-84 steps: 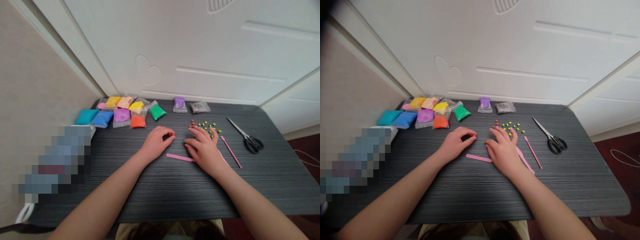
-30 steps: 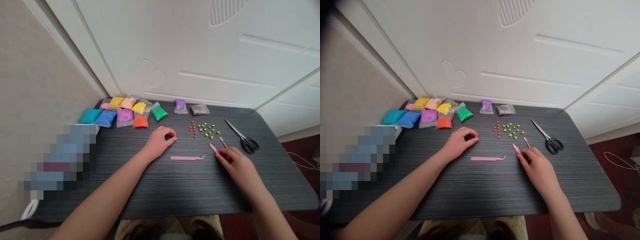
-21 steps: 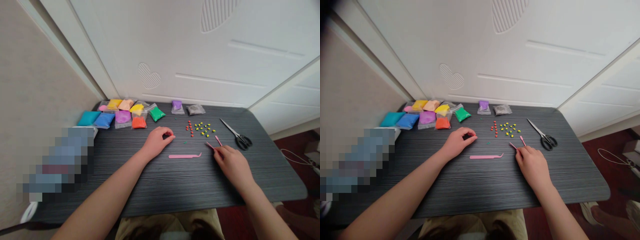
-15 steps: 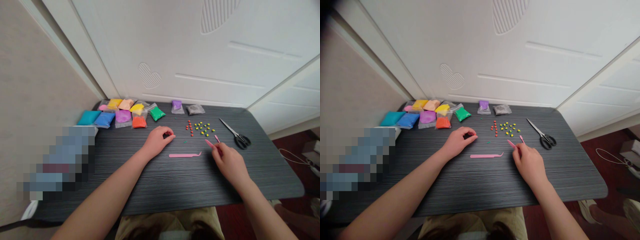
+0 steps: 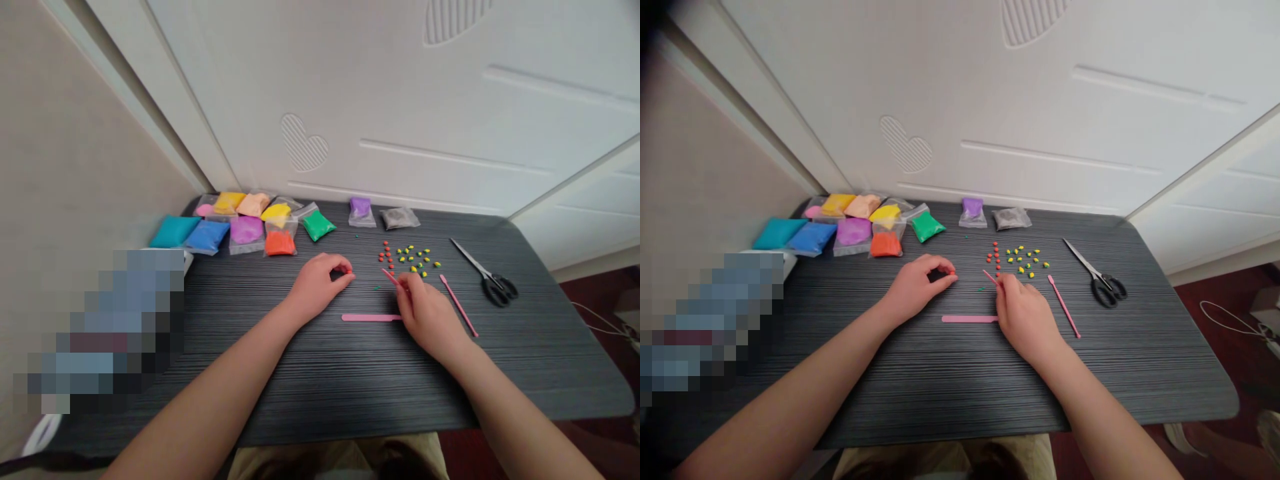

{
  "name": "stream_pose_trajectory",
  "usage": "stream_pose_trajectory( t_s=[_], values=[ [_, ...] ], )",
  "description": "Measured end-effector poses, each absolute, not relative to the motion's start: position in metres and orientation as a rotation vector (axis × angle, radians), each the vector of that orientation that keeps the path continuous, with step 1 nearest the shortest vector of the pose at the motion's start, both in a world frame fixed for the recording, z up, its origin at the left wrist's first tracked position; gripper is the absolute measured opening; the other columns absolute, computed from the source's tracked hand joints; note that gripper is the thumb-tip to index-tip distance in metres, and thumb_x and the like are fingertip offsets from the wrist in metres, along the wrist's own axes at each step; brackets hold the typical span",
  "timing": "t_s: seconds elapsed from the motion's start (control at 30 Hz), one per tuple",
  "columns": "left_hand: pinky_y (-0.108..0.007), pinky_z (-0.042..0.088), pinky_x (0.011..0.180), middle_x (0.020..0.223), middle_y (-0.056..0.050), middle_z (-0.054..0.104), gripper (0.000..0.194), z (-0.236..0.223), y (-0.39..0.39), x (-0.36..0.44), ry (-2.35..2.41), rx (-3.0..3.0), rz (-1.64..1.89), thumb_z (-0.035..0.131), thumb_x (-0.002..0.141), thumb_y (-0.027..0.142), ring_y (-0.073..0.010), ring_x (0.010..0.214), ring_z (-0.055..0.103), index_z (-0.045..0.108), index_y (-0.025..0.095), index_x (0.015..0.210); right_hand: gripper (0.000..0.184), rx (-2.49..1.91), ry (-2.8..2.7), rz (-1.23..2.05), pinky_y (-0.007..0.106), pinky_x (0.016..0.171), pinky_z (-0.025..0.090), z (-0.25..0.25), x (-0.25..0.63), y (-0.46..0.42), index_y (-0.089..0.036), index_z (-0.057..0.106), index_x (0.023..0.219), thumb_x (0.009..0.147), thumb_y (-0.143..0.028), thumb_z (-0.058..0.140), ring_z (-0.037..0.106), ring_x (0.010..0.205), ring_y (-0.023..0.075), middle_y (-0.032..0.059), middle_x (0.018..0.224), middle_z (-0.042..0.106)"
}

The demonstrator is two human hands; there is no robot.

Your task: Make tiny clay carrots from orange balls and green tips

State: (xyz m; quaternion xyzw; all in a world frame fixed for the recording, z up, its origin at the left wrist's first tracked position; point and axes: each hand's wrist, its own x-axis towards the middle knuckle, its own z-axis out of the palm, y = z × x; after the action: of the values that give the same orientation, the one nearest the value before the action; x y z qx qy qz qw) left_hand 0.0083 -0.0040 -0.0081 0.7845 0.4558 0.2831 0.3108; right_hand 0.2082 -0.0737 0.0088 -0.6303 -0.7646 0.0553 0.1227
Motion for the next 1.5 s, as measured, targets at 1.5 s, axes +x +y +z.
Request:
stream_pose_trajectory(
  t_s=[1.5],
  values=[
    [-0.028, 0.043, 0.076, 0.083, -0.001, 0.062, 0.019, -0.012, -0.002, 0.008, 1.237, 2.044, 0.772, 0.05, 0.077, 0.032, -0.0141, 0.08, 0.056, 0.061, 0.021, 0.087, 0.045, -1.975, -2.099, 0.457, 0.03, 0.091, 0.035, 0.039, 0.232, -0.116, -0.017, 0.024, 0.133, 0.089, -0.031, 0.026, 0.041, 0.113, 0.0177, 0.0095, 0.125, 0.043]
  ],
)
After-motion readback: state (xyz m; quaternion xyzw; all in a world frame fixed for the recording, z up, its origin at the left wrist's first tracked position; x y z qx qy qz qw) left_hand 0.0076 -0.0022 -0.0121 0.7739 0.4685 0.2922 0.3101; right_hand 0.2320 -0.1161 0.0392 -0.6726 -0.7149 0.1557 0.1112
